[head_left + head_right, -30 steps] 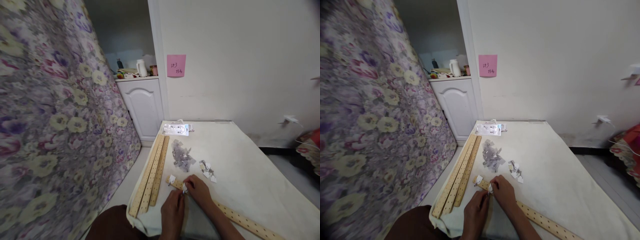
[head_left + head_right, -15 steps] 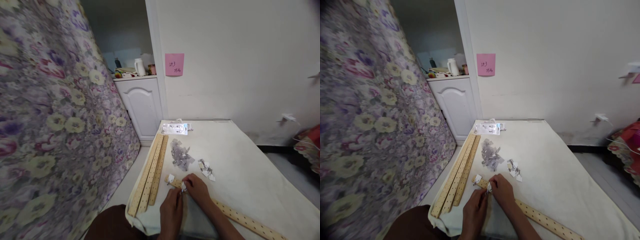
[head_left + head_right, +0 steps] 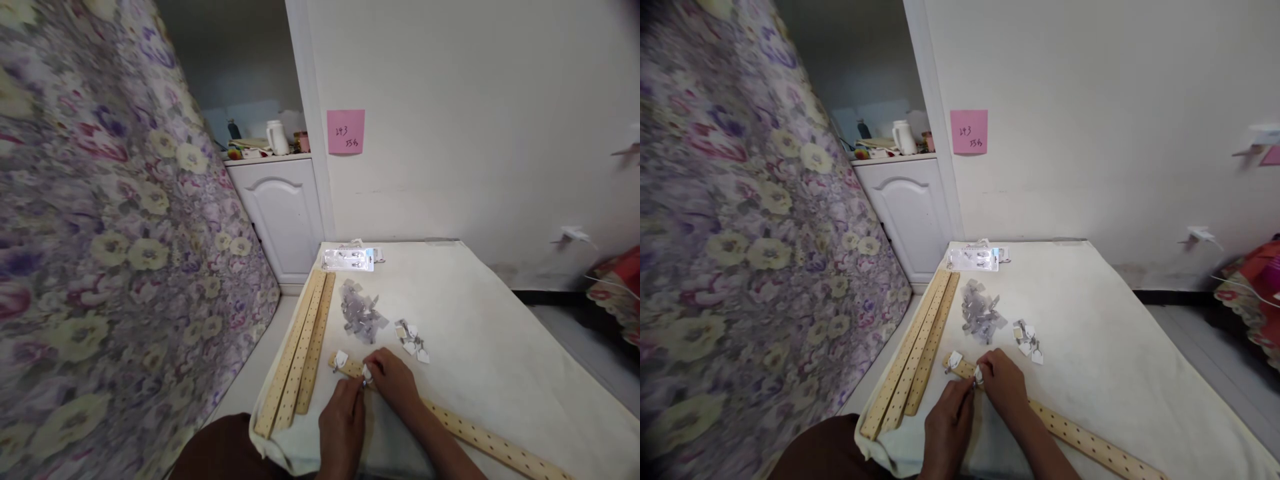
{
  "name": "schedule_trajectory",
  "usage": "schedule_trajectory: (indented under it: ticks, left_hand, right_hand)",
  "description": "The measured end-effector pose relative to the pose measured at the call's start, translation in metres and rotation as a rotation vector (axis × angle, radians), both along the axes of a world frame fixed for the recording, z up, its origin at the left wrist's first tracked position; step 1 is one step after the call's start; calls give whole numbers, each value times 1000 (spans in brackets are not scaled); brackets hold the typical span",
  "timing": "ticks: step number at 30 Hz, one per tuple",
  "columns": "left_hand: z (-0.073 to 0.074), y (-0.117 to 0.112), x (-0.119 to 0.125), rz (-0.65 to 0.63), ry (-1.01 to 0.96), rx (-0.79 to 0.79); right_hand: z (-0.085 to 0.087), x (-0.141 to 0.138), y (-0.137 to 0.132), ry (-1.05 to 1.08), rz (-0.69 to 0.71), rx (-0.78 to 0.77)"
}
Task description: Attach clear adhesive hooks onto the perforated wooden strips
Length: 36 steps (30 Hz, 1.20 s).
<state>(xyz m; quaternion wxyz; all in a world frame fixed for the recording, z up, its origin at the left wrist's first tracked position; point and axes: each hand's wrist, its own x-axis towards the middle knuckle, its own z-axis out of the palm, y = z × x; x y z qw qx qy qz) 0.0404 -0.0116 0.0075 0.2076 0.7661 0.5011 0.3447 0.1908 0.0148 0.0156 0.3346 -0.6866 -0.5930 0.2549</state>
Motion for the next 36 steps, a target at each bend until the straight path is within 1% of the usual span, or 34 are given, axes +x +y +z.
schedule_trajectory:
  ticks: [8,17,29,36]
  left_hand:
    - [1,1,0,4,22,5]
    - [-1,2,0,1,53,-22]
    - [3,0,2,22,58,49]
    - [5,1,3,36,101,23]
  right_hand:
    - [-3,1,-1,-4,12,13]
    - [1,8,-3,45,101,-34]
    - [-3,8,0,53,88,-78]
    - [-5,7,2,61,107,-67]
